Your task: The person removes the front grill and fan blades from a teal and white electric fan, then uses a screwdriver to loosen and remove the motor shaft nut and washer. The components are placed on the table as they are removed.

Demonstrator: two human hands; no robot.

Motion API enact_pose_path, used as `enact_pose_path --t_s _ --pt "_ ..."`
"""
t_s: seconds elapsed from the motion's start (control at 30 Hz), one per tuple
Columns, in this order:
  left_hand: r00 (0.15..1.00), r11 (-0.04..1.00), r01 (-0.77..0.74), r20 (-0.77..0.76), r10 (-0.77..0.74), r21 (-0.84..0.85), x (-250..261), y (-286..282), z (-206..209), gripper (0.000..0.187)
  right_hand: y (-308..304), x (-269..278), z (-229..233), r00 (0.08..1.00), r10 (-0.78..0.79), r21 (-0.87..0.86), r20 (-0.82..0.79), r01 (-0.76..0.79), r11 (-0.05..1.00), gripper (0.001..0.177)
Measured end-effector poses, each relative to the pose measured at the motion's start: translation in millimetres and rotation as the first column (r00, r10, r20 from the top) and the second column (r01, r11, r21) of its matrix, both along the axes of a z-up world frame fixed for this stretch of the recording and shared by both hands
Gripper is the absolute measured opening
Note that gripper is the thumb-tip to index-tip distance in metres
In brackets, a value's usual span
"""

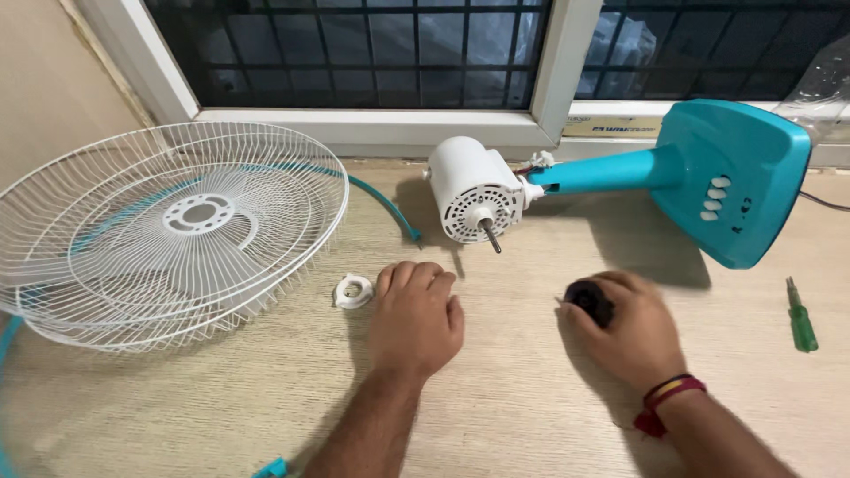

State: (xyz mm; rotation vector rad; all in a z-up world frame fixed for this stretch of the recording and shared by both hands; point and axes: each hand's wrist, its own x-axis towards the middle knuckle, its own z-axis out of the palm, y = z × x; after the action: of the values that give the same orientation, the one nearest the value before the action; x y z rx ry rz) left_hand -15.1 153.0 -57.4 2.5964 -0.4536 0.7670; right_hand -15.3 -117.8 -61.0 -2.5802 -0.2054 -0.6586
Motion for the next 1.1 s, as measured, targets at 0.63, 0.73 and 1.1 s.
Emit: enact_pose_path --t_s 0.63,0.73,1.1 --pt "0.967 0.988 0.102 -0.222 -0.126 -0.117 2.1 -2.5 3.8 0.054 106.1 21.8 6.3 0.761 0.526 0.7 -0.379 -0.136 0.701 0.044" --pt "0.973 0.968 -0.173 -0.185 0.139 -0.182 9.7 -1.6 4.2 0.047 83.6 23.6 7.1 0.652 0.691 0.786 -0.313 -0.231 0.573 0.053" --pt "0.8 0.878 -0.433 -0.363 0.478 0.204 76.2 29.1 18.3 0.032 69.2 17.1 -1.8 0.771 0.585 0.624 -0.251 -0.333 0.707 0.04"
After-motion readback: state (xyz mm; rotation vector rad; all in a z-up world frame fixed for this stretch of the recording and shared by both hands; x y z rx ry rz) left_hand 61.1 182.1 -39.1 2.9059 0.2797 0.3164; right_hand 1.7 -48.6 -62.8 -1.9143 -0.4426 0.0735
